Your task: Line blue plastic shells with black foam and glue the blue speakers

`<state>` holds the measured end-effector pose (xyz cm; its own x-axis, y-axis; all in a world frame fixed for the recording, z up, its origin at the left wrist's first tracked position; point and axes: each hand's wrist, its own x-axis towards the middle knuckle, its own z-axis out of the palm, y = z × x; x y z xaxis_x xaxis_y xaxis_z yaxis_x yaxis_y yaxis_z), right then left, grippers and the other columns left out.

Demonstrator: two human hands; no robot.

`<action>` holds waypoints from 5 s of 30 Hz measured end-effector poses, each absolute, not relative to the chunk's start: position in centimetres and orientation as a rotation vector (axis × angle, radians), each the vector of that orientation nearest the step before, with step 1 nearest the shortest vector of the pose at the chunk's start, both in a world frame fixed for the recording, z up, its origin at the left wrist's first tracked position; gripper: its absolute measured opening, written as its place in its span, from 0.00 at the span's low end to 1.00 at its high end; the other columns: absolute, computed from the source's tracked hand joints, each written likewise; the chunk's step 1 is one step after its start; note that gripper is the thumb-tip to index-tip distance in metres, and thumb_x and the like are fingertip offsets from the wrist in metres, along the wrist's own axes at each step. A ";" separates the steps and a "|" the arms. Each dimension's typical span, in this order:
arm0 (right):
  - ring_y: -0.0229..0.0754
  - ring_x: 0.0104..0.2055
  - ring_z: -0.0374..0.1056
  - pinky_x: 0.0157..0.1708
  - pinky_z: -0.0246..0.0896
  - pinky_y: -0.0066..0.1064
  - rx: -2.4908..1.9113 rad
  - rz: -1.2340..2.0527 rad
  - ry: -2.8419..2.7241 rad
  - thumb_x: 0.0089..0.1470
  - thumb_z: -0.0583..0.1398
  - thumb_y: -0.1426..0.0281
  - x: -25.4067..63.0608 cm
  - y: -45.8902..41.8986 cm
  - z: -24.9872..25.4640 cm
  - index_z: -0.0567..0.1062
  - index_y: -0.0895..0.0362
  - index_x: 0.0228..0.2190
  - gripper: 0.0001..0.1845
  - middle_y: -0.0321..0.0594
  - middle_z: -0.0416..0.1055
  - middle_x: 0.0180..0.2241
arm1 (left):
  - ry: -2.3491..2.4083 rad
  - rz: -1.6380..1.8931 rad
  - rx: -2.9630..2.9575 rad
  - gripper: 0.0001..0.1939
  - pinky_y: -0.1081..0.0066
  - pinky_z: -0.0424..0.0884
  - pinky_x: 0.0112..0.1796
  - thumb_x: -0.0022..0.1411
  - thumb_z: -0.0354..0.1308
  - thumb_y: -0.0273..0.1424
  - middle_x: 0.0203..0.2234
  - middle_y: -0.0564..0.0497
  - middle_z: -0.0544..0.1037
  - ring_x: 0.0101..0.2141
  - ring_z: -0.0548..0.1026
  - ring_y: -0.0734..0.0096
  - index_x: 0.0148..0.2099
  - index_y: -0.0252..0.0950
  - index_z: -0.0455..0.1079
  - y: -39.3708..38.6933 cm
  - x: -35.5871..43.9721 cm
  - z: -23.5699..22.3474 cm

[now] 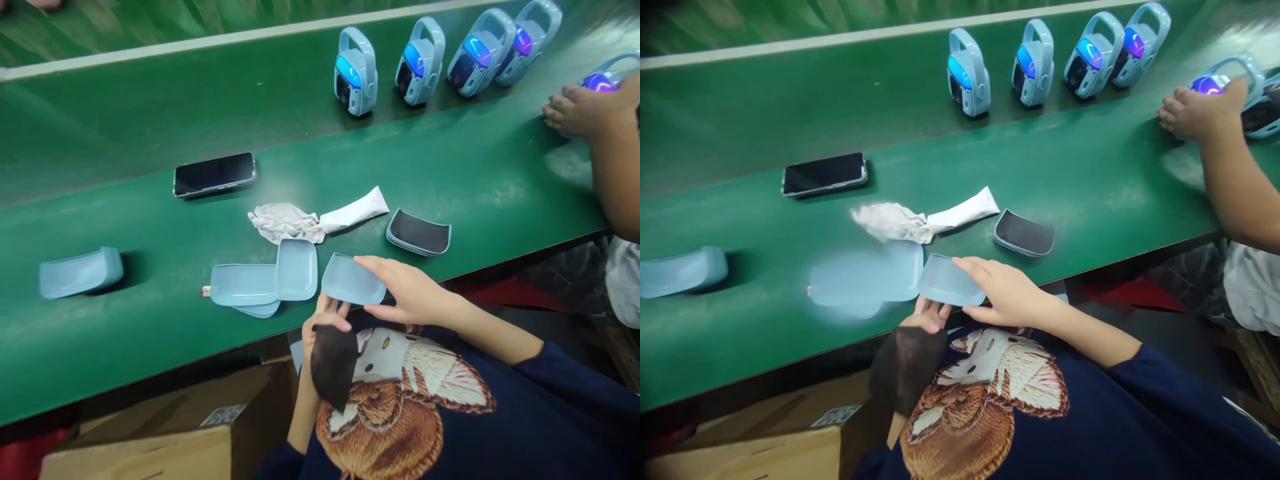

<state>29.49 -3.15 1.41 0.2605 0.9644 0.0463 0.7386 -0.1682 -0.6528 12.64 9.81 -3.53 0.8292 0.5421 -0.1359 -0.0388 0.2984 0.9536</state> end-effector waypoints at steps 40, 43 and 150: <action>0.40 0.29 0.68 0.27 0.51 0.31 -2.382 0.881 -1.180 0.60 0.62 0.70 32.3 1.6 2.6 0.59 0.58 0.63 0.32 0.33 0.74 0.31 | 0.742 0.444 1.324 0.13 0.73 0.79 0.36 0.67 0.61 0.40 0.47 0.45 0.80 0.35 0.80 0.73 0.47 0.39 0.79 8.9 11.3 -2.5; 0.48 0.38 0.74 0.32 0.60 0.34 -2.417 0.712 -1.285 0.58 0.65 0.69 32.0 1.4 1.9 0.56 0.59 0.66 0.39 0.44 0.77 0.42 | 0.746 0.483 1.440 0.18 0.75 0.78 0.29 0.67 0.61 0.38 0.64 0.41 0.67 0.33 0.78 0.76 0.57 0.42 0.73 9.3 12.2 -2.4; 0.49 0.55 0.71 0.67 0.45 0.63 -2.365 -0.168 -1.756 0.68 0.56 0.72 27.6 -7.8 -0.3 0.75 0.61 0.53 0.15 0.48 0.75 0.55 | -0.180 0.572 2.859 0.13 0.50 0.68 0.55 0.70 0.57 0.31 0.56 0.33 0.77 0.52 0.79 0.51 0.54 0.36 0.74 12.1 16.4 -4.0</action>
<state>27.56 -7.84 -0.33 0.2918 0.9346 0.2036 0.9562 -0.2799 -0.0854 16.44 12.14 -4.00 0.9168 -0.0766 0.3920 -0.1620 -0.9684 0.1896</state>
